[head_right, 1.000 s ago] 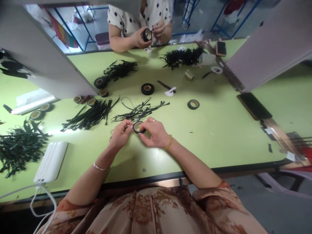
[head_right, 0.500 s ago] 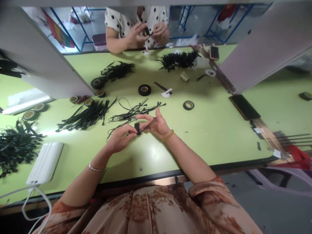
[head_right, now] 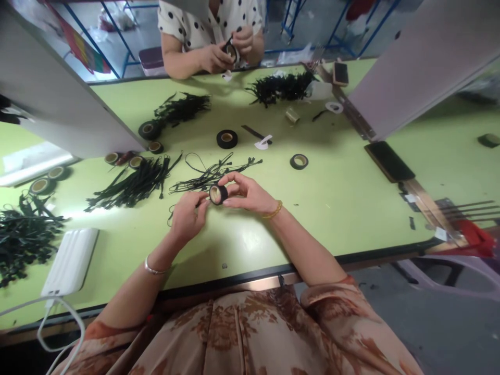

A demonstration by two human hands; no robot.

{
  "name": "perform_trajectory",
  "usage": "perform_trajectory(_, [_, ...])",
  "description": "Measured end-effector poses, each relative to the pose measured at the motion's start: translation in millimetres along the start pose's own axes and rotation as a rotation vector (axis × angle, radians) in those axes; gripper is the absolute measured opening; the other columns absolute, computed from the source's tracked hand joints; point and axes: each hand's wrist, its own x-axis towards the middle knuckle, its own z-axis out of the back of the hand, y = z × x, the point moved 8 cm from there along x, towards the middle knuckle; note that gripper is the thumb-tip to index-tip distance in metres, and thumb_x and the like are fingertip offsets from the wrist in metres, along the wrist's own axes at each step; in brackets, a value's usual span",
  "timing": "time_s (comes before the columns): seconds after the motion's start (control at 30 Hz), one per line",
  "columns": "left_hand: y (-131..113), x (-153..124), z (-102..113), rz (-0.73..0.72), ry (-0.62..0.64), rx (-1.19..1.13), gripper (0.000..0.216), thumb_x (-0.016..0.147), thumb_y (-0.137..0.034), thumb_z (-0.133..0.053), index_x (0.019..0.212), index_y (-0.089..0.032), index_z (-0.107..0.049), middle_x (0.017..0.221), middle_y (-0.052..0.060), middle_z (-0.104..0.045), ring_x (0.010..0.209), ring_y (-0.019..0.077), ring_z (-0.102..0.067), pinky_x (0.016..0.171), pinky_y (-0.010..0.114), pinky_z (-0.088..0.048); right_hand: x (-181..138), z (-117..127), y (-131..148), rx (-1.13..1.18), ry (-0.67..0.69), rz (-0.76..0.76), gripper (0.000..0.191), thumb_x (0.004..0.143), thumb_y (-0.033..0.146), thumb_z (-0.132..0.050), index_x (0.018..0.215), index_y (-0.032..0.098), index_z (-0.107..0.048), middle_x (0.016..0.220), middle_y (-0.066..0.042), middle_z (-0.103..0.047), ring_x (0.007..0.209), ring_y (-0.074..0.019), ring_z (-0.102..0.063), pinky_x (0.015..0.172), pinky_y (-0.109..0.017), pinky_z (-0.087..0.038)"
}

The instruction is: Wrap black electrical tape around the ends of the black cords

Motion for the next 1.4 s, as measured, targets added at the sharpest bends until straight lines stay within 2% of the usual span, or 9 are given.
perform_trajectory(0.2, [0, -2, -9, 0.028, 0.050, 0.071, 0.019, 0.090, -0.024, -0.044, 0.079, -0.019, -0.058, 0.076, 0.008, -0.061, 0.075, 0.0215, -0.049, 0.070, 0.033, -0.038, -2, -3, 5, -0.240, -0.236, 0.060, 0.038, 0.077, 0.041, -0.076, 0.096, 0.020, -0.050, 0.081, 0.000, -0.065, 0.070, -0.0137, -0.064, 0.071, -0.032, -0.052])
perform_trajectory(0.3, [6, -2, -7, 0.131, 0.027, -0.034, 0.017, 0.088, -0.025, -0.046, 0.076, -0.020, -0.056, 0.074, 0.006, -0.058, 0.073, 0.0197, -0.048, 0.067, 0.032, -0.036, -5, -6, 16, -0.293, -0.262, 0.174, 0.034, 0.079, 0.042, -0.072, 0.092, 0.022, -0.048, 0.082, 0.000, -0.061, 0.067, -0.0125, -0.059, 0.063, -0.030, -0.049])
perform_trajectory(0.5, [37, -12, -36, 0.723, 0.131, -0.978, 0.019, 0.080, -0.032, -0.057, 0.071, -0.019, -0.047, 0.058, -0.006, -0.037, 0.050, 0.0086, -0.031, 0.051, 0.023, -0.027, -11, -27, 34, -0.866, -0.198, 0.423, 0.015, 0.081, 0.033, -0.061, 0.084, 0.023, -0.051, 0.070, 0.000, -0.058, 0.069, -0.0184, -0.050, 0.071, -0.040, -0.038])
perform_trajectory(0.6, [36, -13, -41, 0.809, 0.094, -1.283, 0.030, 0.075, -0.037, -0.066, 0.069, -0.019, -0.041, 0.058, -0.008, -0.032, 0.048, 0.0055, -0.027, 0.048, 0.020, -0.024, -11, -31, 28, -1.030, -0.194, 0.422, 0.013, 0.078, 0.030, -0.060, 0.084, 0.023, -0.051, 0.070, -0.001, -0.059, 0.072, -0.0204, -0.050, 0.071, -0.040, -0.033])
perform_trajectory(0.77, [35, -9, -25, 0.617, 0.048, -1.050, 0.032, 0.077, -0.043, -0.067, 0.070, -0.019, -0.047, 0.057, -0.007, -0.036, 0.049, 0.0065, -0.029, 0.049, 0.021, -0.024, -11, -31, 20, -1.090, -0.188, 0.389, 0.027, 0.079, 0.047, -0.064, 0.087, 0.023, -0.054, 0.076, -0.002, -0.063, 0.075, -0.0216, -0.052, 0.071, -0.039, -0.033])
perform_trajectory(1.0, [1, 1, -2, 0.037, 0.041, -0.209, 0.026, 0.087, -0.033, -0.053, 0.064, -0.020, -0.055, 0.063, 0.003, -0.051, 0.066, 0.0168, -0.039, 0.065, 0.031, -0.030, -26, -12, 47, -1.153, -0.634, 0.442, 0.019, 0.085, 0.043, -0.062, 0.090, 0.025, -0.058, 0.088, -0.006, -0.070, 0.084, -0.0265, -0.060, 0.081, -0.045, -0.037])
perform_trajectory(1.17, [-18, -2, -10, -0.178, 0.144, -0.055, 0.028, 0.090, -0.026, -0.049, 0.062, -0.022, -0.053, 0.056, 0.003, -0.042, 0.060, 0.0176, -0.030, 0.060, 0.034, -0.021, -9, -9, 23, -1.157, -0.372, 0.057, 0.026, 0.090, 0.045, -0.056, 0.082, 0.020, -0.060, 0.058, -0.002, -0.064, 0.061, -0.0200, -0.057, 0.074, -0.039, -0.038])
perform_trajectory(1.3, [-23, -4, -14, -0.250, 0.184, 0.021, 0.027, 0.091, -0.025, -0.047, 0.066, -0.022, -0.053, 0.056, 0.004, -0.043, 0.060, 0.0182, -0.032, 0.059, 0.035, -0.020, -4, -12, -9, -0.788, -0.164, -0.234, 0.026, 0.090, 0.045, -0.055, 0.085, 0.020, -0.060, 0.055, 0.002, -0.061, 0.050, -0.0129, -0.051, 0.056, -0.028, -0.034])
perform_trajectory(1.4, [-27, -7, -21, -0.288, 0.196, 0.064, 0.024, 0.089, -0.019, -0.048, 0.066, -0.021, -0.053, 0.058, 0.004, -0.046, 0.061, 0.0178, -0.035, 0.059, 0.034, -0.020, -3, -16, -20, -0.503, -0.205, -0.291, 0.017, 0.081, 0.034, -0.064, 0.088, 0.019, -0.057, 0.052, 0.007, -0.053, 0.048, -0.0102, -0.046, 0.052, -0.025, -0.033])
